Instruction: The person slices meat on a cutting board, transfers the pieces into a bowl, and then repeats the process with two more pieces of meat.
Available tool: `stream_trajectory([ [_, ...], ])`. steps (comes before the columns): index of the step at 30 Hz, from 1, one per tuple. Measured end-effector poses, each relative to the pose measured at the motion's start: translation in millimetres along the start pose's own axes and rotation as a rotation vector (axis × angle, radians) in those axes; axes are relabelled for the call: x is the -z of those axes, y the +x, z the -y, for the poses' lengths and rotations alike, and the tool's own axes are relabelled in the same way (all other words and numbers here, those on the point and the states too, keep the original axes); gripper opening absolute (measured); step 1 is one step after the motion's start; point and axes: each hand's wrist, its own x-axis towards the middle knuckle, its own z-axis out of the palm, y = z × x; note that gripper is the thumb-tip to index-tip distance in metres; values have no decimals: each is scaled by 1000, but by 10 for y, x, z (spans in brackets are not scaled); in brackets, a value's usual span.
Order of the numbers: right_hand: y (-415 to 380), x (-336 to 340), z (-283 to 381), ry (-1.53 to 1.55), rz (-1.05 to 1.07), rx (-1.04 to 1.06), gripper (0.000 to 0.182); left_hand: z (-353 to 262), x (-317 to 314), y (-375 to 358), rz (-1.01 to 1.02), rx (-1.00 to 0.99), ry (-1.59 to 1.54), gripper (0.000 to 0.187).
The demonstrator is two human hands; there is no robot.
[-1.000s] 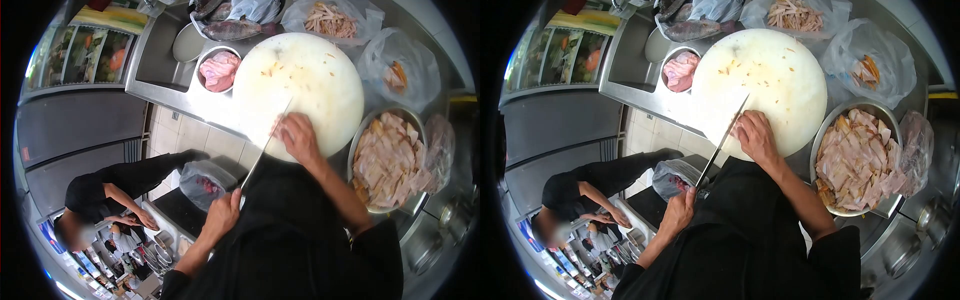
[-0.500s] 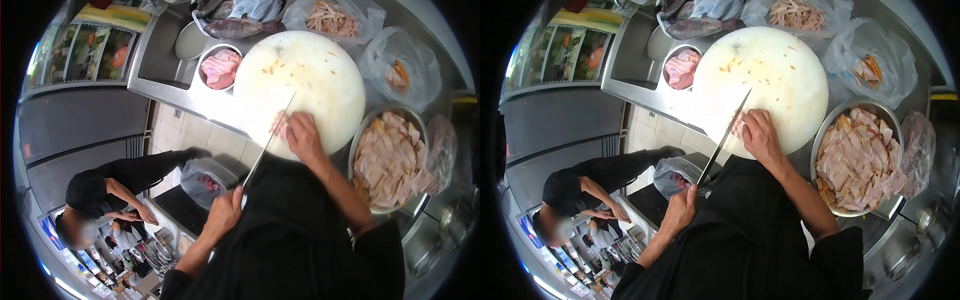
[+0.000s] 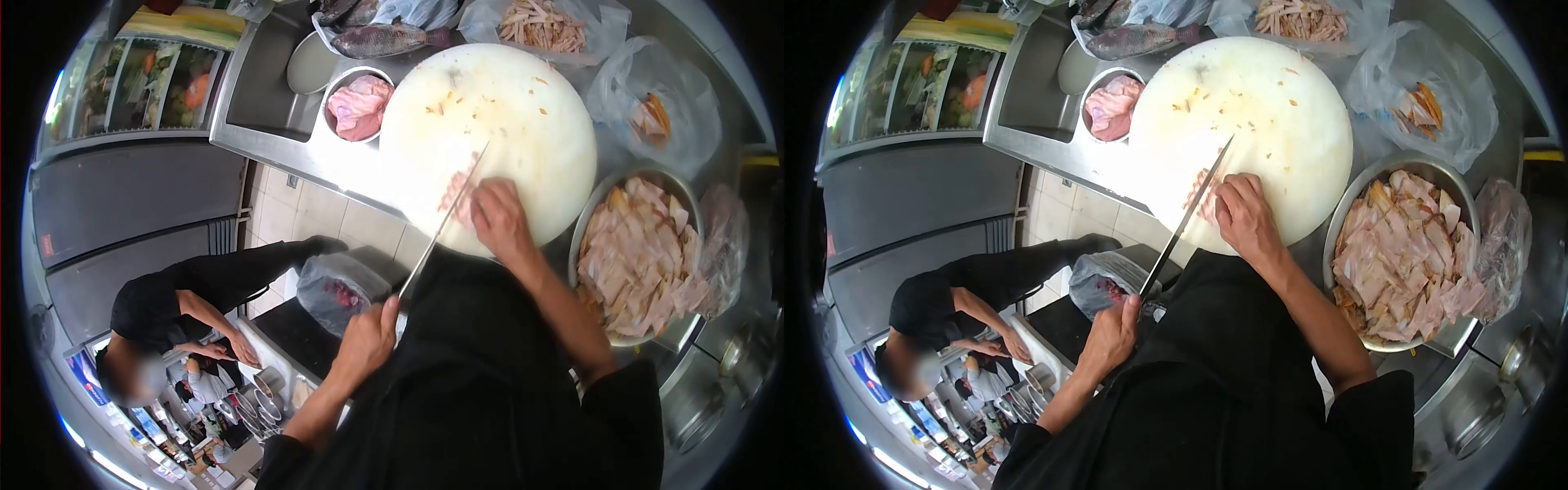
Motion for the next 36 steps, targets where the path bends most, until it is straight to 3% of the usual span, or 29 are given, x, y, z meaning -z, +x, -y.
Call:
stream_trajectory([
  [5,-17,-6,-9,-3,21,-19,19,359,-161,-265,43,68,72,58],
  [8,-34,-41,-21,16,19,-12,18,168,-310,41,-15,-25,118,57],
  [11,-50,-16,-71,27,-10,5,18,-68,-229,260,-9,2,32,57],
  [18,-56,67,3,-27,-20,0,19,227,-148,-294,44,57,58,56],
  [22,-96,19,-67,-15,-19,7,20,183,-348,-92,-1,-4,98,57],
  [28,-114,116,-7,-15,-49,-22,16,-184,-105,17,26,33,-34,57],
  [33,-100,118,23,-19,-35,-26,14,67,-169,-342,75,107,62,57],
  [36,-137,95,-8,-9,-40,-24,14,133,-368,-199,32,41,75,58],
])
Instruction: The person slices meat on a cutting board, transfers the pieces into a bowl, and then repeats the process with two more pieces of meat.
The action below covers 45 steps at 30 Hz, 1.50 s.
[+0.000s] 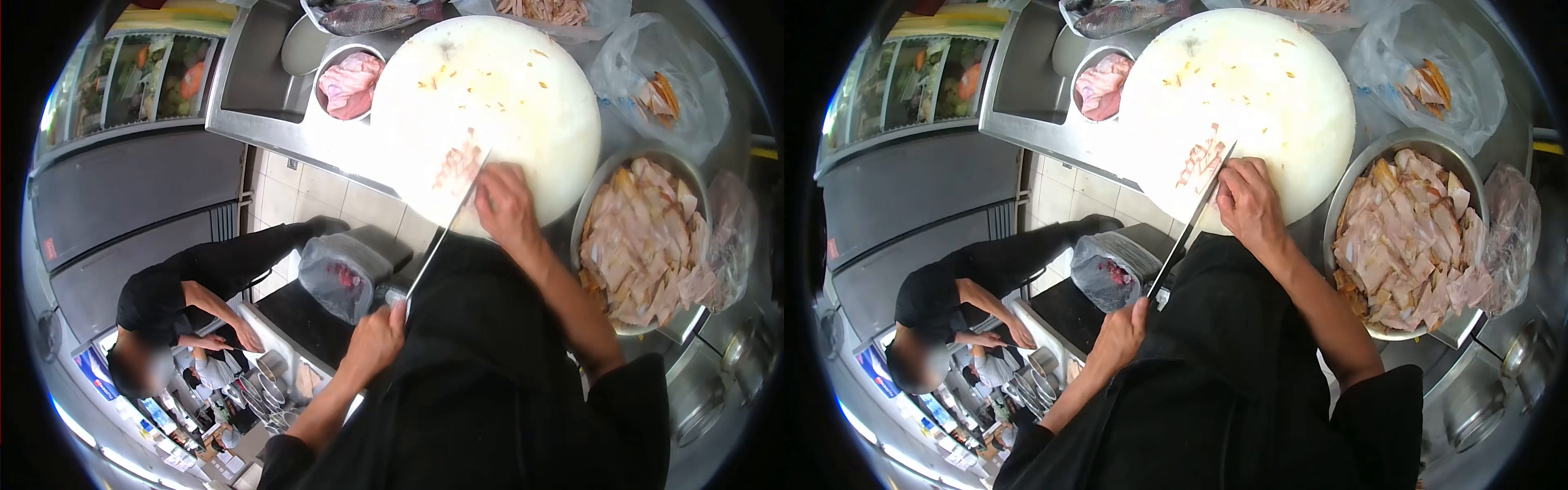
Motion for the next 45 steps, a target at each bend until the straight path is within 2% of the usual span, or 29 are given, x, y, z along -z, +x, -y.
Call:
stream_trajectory([
  [5,51,103,-25,23,41,24,15,-251,58,323,-43,-70,-98,58],
  [7,-15,123,-8,1,21,15,16,-223,88,227,-61,-56,-129,58],
  [11,-37,111,19,-1,14,-11,17,-142,147,-112,28,19,-58,56],
  [14,-66,107,-18,7,5,-16,18,2,-7,-123,31,54,-19,55],
  [17,-70,114,-27,10,42,-7,19,-124,-126,155,-48,-93,-4,56],
  [21,-68,217,-42,25,72,14,20,-360,55,269,-29,-36,-71,60],
  [28,-113,217,-6,45,24,-24,19,-170,117,-233,58,65,-22,58],
  [34,-110,225,-30,54,41,-2,19,-218,-83,158,-2,-90,-20,57],
  [37,-103,209,-37,16,37,0,17,-407,49,294,-42,-59,-62,57],
  [41,-131,217,-7,-4,27,-14,16,-415,184,-22,13,-2,-78,57],
  [45,-115,194,-16,6,14,-17,16,-134,41,-165,-1,-10,11,54],
])
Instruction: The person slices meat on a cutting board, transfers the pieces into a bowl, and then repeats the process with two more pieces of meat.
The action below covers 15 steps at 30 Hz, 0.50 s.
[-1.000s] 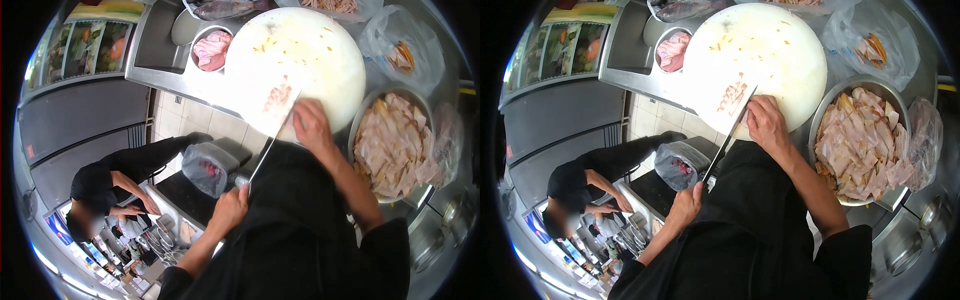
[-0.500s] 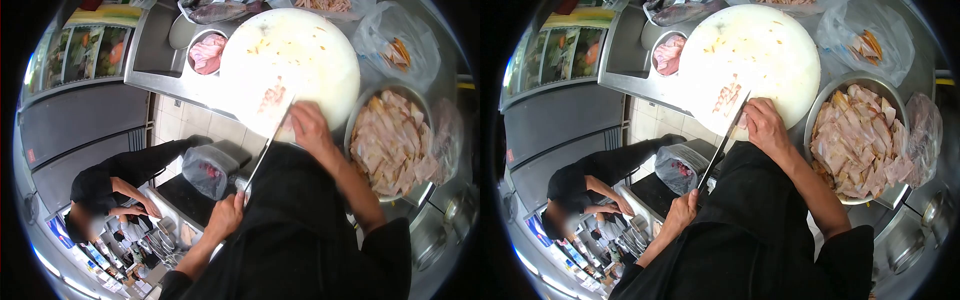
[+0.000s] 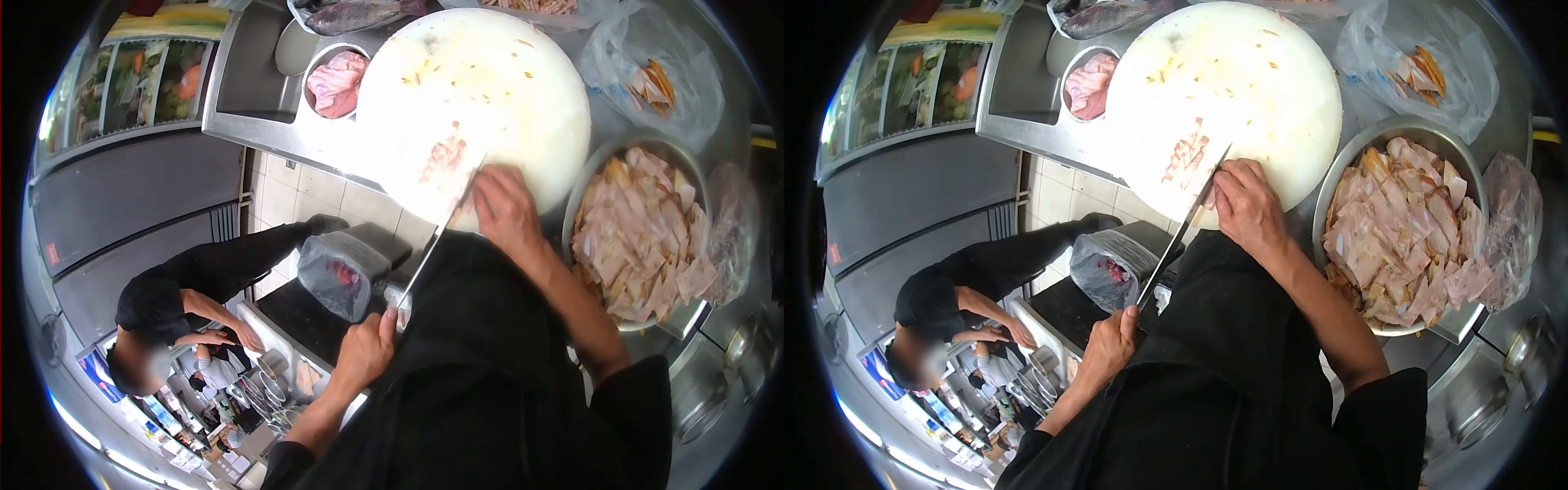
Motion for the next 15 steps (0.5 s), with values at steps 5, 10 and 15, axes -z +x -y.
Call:
stream_trajectory([
  [5,-22,-14,-26,17,9,16,17,-99,-248,448,-72,-125,-5,55],
  [10,-25,47,29,18,-9,27,16,-353,42,384,-17,-25,-115,58],
  [15,-66,20,-13,-14,-16,17,17,-129,97,-4,76,68,-33,56],
])
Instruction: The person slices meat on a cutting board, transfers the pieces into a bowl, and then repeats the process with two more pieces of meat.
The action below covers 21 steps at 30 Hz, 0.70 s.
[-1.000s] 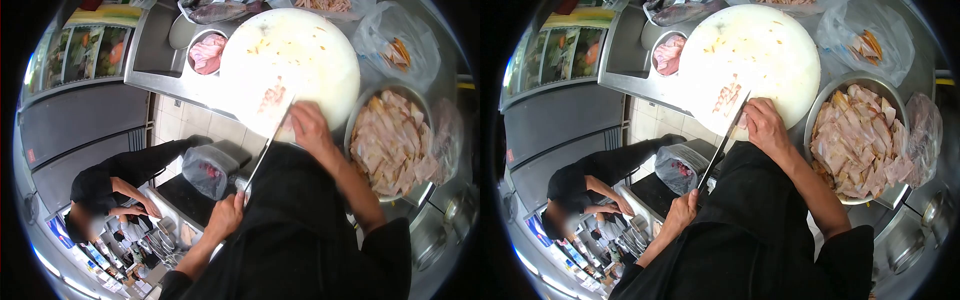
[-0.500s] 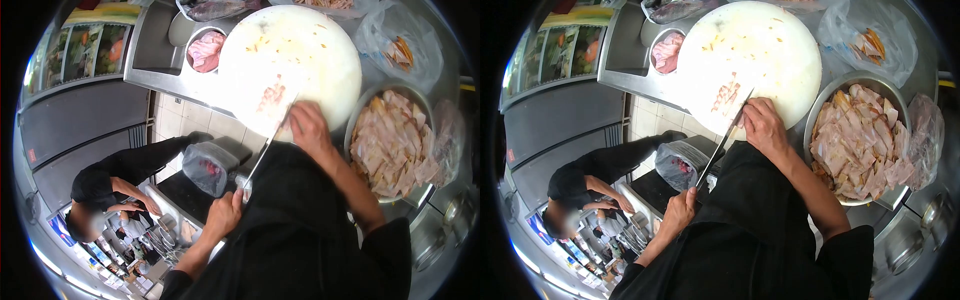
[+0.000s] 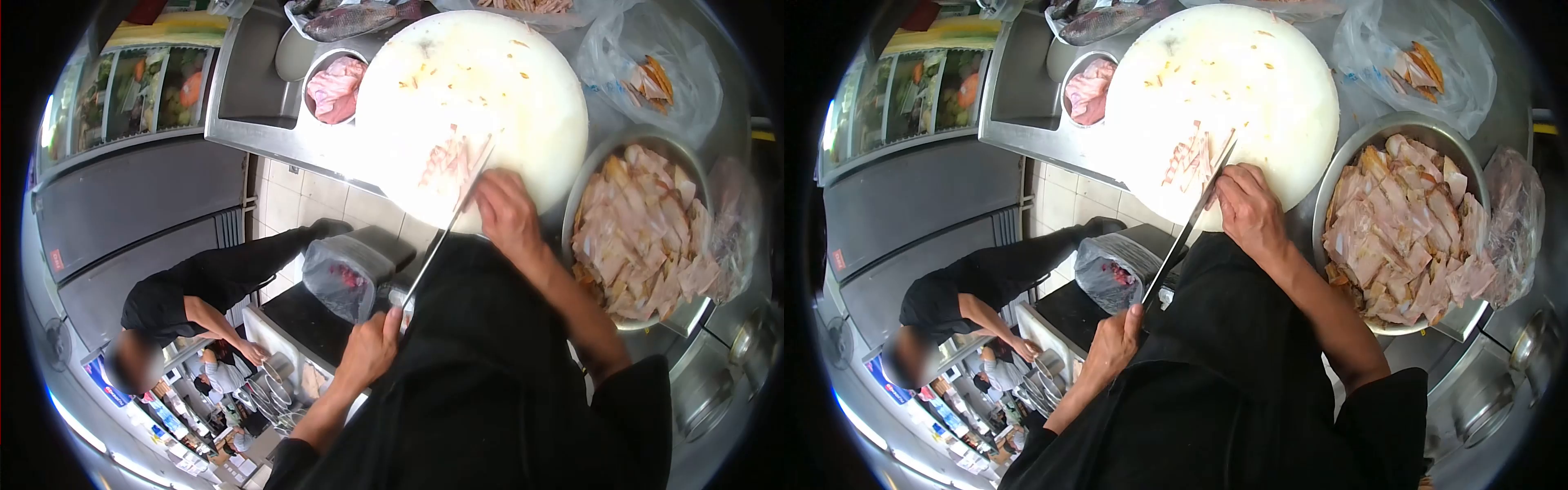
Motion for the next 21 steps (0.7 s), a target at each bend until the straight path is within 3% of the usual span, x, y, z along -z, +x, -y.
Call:
stream_trajectory([
  [6,-1,-25,-41,12,-1,-2,18,127,-197,145,-52,-142,85,55],
  [12,83,-1,20,5,6,-9,21,-177,-116,504,-27,-95,-27,58],
  [16,178,-159,-23,-85,-65,-32,29,-147,-1,482,-142,-103,-153,62],
  [19,326,-237,-62,-138,-157,-88,31,-17,107,508,-215,-134,-45,72],
  [21,385,-254,-57,-163,-157,-110,36,36,182,545,-196,-79,-114,64],
])
